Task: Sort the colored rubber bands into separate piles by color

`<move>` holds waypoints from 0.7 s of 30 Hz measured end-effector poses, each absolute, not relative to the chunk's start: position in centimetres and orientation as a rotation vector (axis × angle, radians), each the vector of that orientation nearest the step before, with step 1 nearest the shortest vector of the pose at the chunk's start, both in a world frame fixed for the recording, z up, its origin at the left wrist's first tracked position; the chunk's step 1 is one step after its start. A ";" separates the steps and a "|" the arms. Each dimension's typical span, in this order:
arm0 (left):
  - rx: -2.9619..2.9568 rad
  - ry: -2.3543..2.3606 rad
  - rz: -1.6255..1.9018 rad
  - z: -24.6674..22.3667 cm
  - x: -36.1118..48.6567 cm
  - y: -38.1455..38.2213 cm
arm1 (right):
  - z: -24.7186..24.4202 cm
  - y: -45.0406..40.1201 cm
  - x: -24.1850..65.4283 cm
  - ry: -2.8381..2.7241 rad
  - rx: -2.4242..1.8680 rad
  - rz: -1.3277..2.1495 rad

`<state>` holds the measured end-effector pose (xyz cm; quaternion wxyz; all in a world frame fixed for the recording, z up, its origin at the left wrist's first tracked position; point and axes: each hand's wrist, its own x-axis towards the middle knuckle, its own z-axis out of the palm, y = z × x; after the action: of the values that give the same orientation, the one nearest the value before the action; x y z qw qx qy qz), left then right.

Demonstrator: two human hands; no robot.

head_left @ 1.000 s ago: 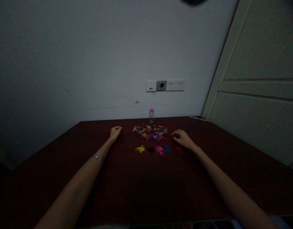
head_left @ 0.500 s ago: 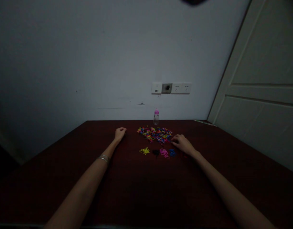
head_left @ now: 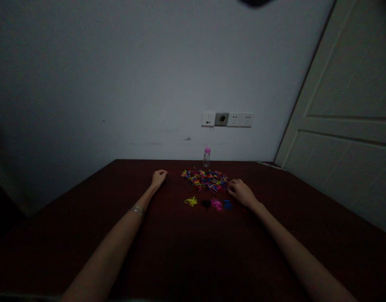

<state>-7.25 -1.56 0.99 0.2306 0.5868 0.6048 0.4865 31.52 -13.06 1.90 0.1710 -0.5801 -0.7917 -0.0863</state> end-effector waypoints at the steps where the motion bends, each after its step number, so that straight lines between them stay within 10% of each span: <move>1: 1.617 1.667 1.335 1.1 -7.2 -1.6 | 1.9 -13.0 31.7 -2.248 -1.645 -0.242; 21: 1.615 1.668 1.334 1.4 -7.2 -2.3 | 4.1 -14.5 33.3 -2.258 -1.400 0.367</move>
<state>-7.15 -2.30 1.43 0.2300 0.5869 0.6064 0.4847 33.30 -14.49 4.10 0.2278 -0.5083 -0.8197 0.1333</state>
